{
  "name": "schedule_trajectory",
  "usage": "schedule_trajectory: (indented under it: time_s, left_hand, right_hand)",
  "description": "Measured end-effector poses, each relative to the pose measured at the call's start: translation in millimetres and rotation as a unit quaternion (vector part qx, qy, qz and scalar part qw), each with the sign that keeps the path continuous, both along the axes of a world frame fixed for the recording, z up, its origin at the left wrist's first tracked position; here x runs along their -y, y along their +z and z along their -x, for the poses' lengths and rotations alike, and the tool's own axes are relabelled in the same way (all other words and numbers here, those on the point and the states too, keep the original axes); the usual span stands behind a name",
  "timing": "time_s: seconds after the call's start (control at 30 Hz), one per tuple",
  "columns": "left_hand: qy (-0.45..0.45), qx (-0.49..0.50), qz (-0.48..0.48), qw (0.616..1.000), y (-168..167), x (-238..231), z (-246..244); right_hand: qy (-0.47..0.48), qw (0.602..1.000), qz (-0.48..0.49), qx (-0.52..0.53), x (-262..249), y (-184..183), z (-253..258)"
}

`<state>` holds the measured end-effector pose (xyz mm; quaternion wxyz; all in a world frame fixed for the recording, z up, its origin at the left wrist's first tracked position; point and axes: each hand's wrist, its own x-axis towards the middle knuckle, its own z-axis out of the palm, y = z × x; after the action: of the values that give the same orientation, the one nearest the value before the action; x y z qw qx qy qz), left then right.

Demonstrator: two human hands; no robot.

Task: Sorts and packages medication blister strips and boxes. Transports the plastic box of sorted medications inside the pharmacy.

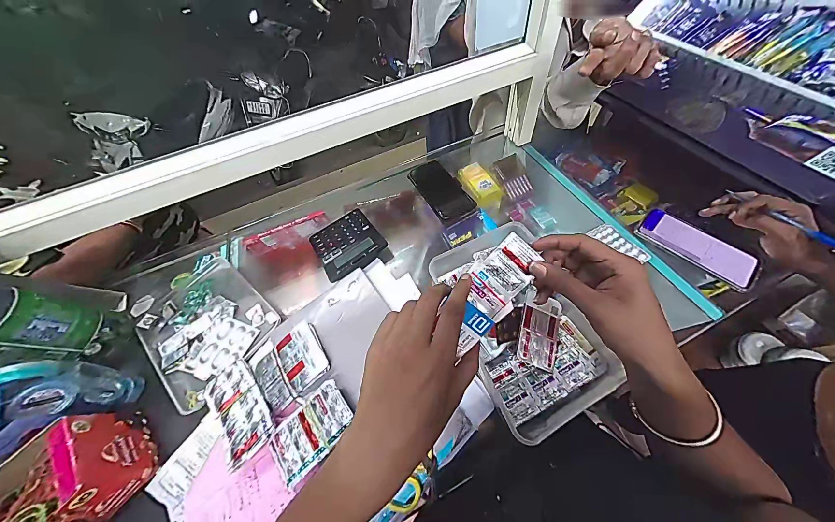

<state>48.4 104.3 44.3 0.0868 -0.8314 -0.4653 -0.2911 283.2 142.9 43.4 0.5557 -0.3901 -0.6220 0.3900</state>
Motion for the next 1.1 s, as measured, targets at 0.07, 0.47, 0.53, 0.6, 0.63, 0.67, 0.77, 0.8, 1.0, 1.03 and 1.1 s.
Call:
schedule_trajectory:
  time_s: [0.07,0.47,0.53,0.6,0.63,0.67,0.77,0.8,1.0,1.03,1.1]
  left_hand:
    - [0.0,0.004,-0.004,1.0,-2,0,0]
    - [-0.06,0.092,0.016,0.994,-14,-4,-4]
    - [-0.067,0.09,0.022,0.993,-12,-2,-5]
    - [-0.075,0.085,0.026,0.993,-12,-1,-5]
    - [-0.078,0.083,0.028,0.993,-11,0,-5]
    - [-0.082,0.08,0.033,0.993,-11,1,-5]
    - [-0.095,0.065,0.05,0.992,-8,2,-4]
    - [-0.099,0.06,0.048,0.992,-8,2,-4]
    - [-0.096,0.007,0.018,0.995,-8,4,1]
    - [-0.094,-0.006,0.023,0.995,-9,4,4]
    - [-0.089,-0.032,0.053,0.994,-7,5,9]
  right_hand:
    - [0.001,1.0,0.003,0.0,-2,-3,-2]
    - [0.04,0.997,0.017,-0.061,7,-4,-9]
    - [0.029,0.997,0.001,-0.075,10,-3,-11]
    - [0.016,0.996,-0.006,-0.084,13,-2,-13]
    - [0.012,0.996,-0.007,-0.088,14,-3,-15]
    - [0.01,0.995,-0.008,-0.095,16,-4,-16]
    - [-0.002,0.992,-0.003,-0.128,21,-6,-19]
    - [-0.006,0.991,0.0,-0.137,23,-6,-20]
    - [-0.048,0.984,-0.006,-0.169,28,-4,-26]
    - [-0.057,0.983,-0.001,-0.176,28,-3,-26]
    - [-0.075,0.978,0.011,-0.193,28,0,-29]
